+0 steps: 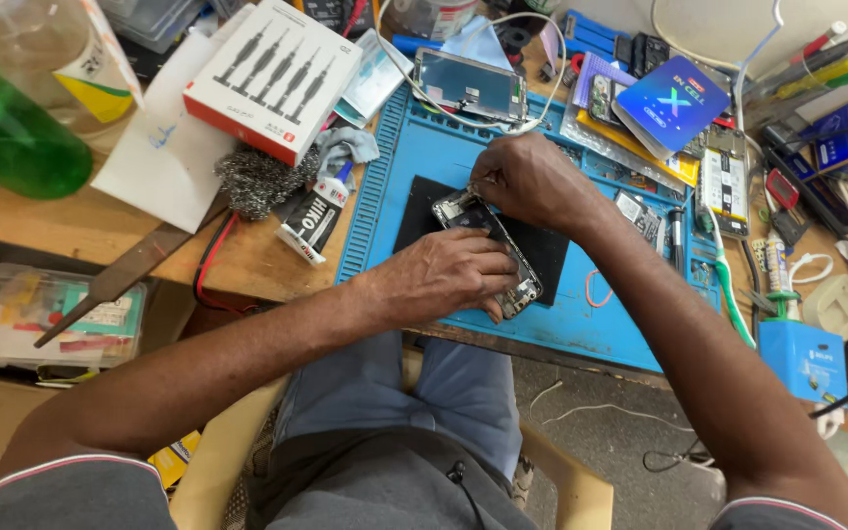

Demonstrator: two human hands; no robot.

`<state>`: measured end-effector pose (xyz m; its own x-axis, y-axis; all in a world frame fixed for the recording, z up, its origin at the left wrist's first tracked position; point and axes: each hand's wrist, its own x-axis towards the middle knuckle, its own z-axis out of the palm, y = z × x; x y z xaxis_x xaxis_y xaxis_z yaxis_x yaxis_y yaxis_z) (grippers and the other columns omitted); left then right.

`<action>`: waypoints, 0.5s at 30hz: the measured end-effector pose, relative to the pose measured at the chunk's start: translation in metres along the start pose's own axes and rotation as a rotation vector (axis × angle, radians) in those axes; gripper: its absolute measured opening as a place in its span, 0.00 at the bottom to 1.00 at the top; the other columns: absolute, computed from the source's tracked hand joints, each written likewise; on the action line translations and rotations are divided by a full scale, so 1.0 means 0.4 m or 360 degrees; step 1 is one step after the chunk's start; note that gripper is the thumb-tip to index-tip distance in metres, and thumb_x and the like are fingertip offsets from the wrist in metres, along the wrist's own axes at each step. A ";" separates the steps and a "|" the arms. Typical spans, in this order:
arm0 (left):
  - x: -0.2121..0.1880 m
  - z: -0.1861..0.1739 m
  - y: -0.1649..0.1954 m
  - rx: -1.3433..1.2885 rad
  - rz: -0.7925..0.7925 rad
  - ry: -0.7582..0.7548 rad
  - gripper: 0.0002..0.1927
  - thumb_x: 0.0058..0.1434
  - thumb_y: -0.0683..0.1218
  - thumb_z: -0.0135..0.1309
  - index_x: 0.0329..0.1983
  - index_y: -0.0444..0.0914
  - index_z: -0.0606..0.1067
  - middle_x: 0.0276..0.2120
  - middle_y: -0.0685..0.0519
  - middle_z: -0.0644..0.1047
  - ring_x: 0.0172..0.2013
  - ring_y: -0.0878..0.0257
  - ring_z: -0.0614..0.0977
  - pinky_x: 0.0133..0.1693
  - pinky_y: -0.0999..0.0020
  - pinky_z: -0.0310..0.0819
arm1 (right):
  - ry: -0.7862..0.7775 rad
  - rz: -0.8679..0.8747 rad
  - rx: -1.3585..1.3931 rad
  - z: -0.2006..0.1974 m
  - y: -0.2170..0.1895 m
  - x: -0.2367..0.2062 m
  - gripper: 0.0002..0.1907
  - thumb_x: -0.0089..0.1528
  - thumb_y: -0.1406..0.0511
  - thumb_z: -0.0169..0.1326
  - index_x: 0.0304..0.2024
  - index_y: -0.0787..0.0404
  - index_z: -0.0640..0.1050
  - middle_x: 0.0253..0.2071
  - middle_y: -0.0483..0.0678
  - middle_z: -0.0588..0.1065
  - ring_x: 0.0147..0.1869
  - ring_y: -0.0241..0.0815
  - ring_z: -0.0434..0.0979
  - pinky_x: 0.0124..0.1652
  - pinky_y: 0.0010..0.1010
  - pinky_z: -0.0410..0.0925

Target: The person works on a disassembled smartphone on a blue repair mat, prying at the phone's edge with a metal pry tool and repositioning the phone body. They then brush the phone's interior with a small brush and finally lift and align the screen assembly over the phone body.

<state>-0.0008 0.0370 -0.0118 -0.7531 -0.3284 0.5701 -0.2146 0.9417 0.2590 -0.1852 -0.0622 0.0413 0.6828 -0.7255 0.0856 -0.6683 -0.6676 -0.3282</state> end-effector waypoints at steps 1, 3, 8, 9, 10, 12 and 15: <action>0.001 0.001 0.000 0.0010 -0.0008 -0.0009 0.23 0.60 0.57 0.58 0.50 0.37 0.79 0.48 0.53 0.79 0.53 0.56 0.78 0.57 0.57 0.71 | -0.0014 -0.0083 -0.0056 -0.003 0.003 -0.004 0.04 0.56 0.70 0.59 0.33 0.64 0.83 0.31 0.54 0.79 0.33 0.54 0.81 0.35 0.43 0.73; 0.005 0.002 0.000 0.0019 -0.0020 -0.0034 0.23 0.60 0.58 0.58 0.50 0.37 0.79 0.49 0.53 0.79 0.53 0.55 0.78 0.57 0.58 0.71 | -0.0039 -0.0235 -0.0165 -0.011 0.006 -0.010 0.02 0.60 0.71 0.60 0.35 0.63 0.82 0.34 0.52 0.79 0.36 0.53 0.81 0.37 0.43 0.72; 0.012 0.013 0.003 0.0037 0.0003 -0.0010 0.24 0.58 0.58 0.57 0.51 0.37 0.78 0.49 0.53 0.79 0.54 0.57 0.78 0.58 0.58 0.71 | -0.0214 -0.0615 -0.0811 -0.023 -0.003 -0.004 0.09 0.55 0.72 0.59 0.39 0.62 0.79 0.37 0.47 0.74 0.44 0.47 0.77 0.43 0.37 0.73; 0.012 0.015 0.001 0.0040 0.0001 -0.0017 0.24 0.58 0.57 0.57 0.50 0.37 0.79 0.49 0.53 0.79 0.54 0.57 0.78 0.58 0.58 0.71 | -0.0249 -0.0659 -0.0854 -0.025 -0.009 0.000 0.10 0.54 0.71 0.59 0.39 0.62 0.78 0.38 0.46 0.73 0.44 0.45 0.76 0.44 0.36 0.72; 0.011 0.016 0.003 0.0030 -0.0042 -0.0042 0.20 0.60 0.54 0.56 0.51 0.38 0.79 0.50 0.55 0.79 0.55 0.58 0.78 0.58 0.60 0.72 | -0.0225 -0.0732 -0.0770 -0.022 -0.018 0.001 0.10 0.55 0.71 0.59 0.40 0.62 0.78 0.38 0.47 0.73 0.44 0.45 0.76 0.45 0.36 0.72; 0.007 0.016 0.005 0.0006 -0.0136 -0.0097 0.13 0.65 0.47 0.54 0.51 0.41 0.79 0.52 0.57 0.79 0.58 0.60 0.78 0.58 0.63 0.73 | -0.0176 -0.0879 -0.0593 -0.018 -0.036 0.005 0.10 0.56 0.69 0.59 0.40 0.62 0.79 0.39 0.47 0.73 0.45 0.45 0.75 0.46 0.36 0.72; 0.005 0.005 0.010 0.0063 -0.0088 0.0007 0.14 0.63 0.44 0.55 0.52 0.40 0.79 0.52 0.55 0.79 0.56 0.59 0.78 0.57 0.65 0.74 | -0.0210 -0.0881 -0.0603 -0.016 -0.057 0.012 0.11 0.54 0.66 0.60 0.39 0.62 0.78 0.36 0.47 0.74 0.44 0.46 0.76 0.44 0.38 0.72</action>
<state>-0.0045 0.0401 -0.0113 -0.7365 -0.3804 0.5594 -0.2805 0.9242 0.2592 -0.1684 -0.0515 0.0551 0.9680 -0.2501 0.0226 -0.2511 -0.9642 0.0850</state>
